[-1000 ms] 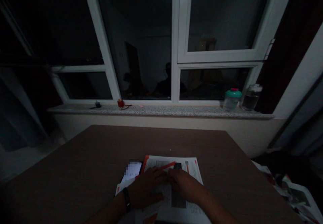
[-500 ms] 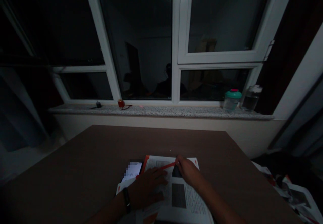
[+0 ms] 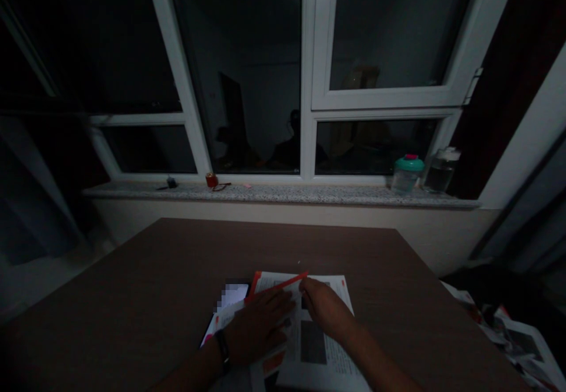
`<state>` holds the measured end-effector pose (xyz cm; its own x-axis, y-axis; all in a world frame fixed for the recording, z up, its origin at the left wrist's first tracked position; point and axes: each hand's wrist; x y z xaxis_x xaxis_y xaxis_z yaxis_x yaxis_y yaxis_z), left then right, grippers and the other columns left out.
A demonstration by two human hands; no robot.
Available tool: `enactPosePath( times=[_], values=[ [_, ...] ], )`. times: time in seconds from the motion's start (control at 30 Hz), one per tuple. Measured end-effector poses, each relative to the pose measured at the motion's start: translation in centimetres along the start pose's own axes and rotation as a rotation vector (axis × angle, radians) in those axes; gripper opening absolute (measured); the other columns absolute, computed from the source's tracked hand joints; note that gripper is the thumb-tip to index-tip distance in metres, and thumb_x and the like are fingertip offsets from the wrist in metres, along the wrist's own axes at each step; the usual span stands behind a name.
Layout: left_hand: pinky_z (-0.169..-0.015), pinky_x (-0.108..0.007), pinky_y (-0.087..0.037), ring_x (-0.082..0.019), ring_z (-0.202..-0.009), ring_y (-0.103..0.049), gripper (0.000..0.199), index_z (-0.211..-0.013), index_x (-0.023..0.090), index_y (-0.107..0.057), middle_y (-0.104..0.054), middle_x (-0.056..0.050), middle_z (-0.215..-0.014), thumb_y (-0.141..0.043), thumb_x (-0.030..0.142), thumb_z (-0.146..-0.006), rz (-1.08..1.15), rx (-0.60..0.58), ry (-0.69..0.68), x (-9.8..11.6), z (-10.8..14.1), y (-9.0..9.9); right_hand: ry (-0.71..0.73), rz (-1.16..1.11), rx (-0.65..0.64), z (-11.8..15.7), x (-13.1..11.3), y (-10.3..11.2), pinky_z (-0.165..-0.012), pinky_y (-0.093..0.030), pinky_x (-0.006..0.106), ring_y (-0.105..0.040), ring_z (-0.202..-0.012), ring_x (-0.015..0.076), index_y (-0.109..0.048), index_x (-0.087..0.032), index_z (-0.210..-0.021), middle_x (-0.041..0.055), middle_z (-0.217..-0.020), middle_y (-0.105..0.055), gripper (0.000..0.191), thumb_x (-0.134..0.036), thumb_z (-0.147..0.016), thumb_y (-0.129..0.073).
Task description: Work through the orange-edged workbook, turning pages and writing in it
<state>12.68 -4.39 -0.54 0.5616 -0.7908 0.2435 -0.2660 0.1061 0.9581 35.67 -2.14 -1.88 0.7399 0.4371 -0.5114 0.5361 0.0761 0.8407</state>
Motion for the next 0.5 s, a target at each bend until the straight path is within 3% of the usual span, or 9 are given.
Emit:
enactPosePath(
  times=[0.13, 0.5],
  values=[
    [-0.111, -0.047, -0.028, -0.029, -0.136, -0.033, 0.058, -0.144, 0.023, -0.036, -0.038, -0.009, -0.149, -0.060, 0.033, -0.092, 0.024, -0.014, 0.009, -0.4, 0.1, -0.3, 0.010, 0.089, 0.016, -0.5, -0.2, 0.0, -0.078, -0.039, 0.030, -0.060, -0.086, 0.0200, -0.057, -0.020, -0.088, 0.0058, -0.089, -0.066, 0.022, -0.020, -0.096, -0.036],
    [-0.112, -0.045, -0.029, -0.030, -0.138, -0.031, 0.058, -0.143, 0.020, -0.040, -0.036, -0.009, -0.150, -0.062, 0.032, -0.091, 0.016, -0.059, 0.043, 0.1, 0.0, 0.4, -0.021, 0.001, -0.019, -0.5, 1.2, 0.1, -0.076, -0.040, 0.028, -0.059, -0.085, 0.0186, -0.054, -0.020, -0.089, 0.0039, -0.089, -0.063, 0.011, -0.016, -0.088, -0.045]
  ],
)
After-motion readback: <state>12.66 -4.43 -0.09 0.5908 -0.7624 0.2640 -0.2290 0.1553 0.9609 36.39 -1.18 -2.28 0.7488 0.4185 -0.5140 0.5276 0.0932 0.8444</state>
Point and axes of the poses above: each hand's wrist, its own z-axis away from the middle knuckle, its own y-axis out of the back of the hand, x = y × z
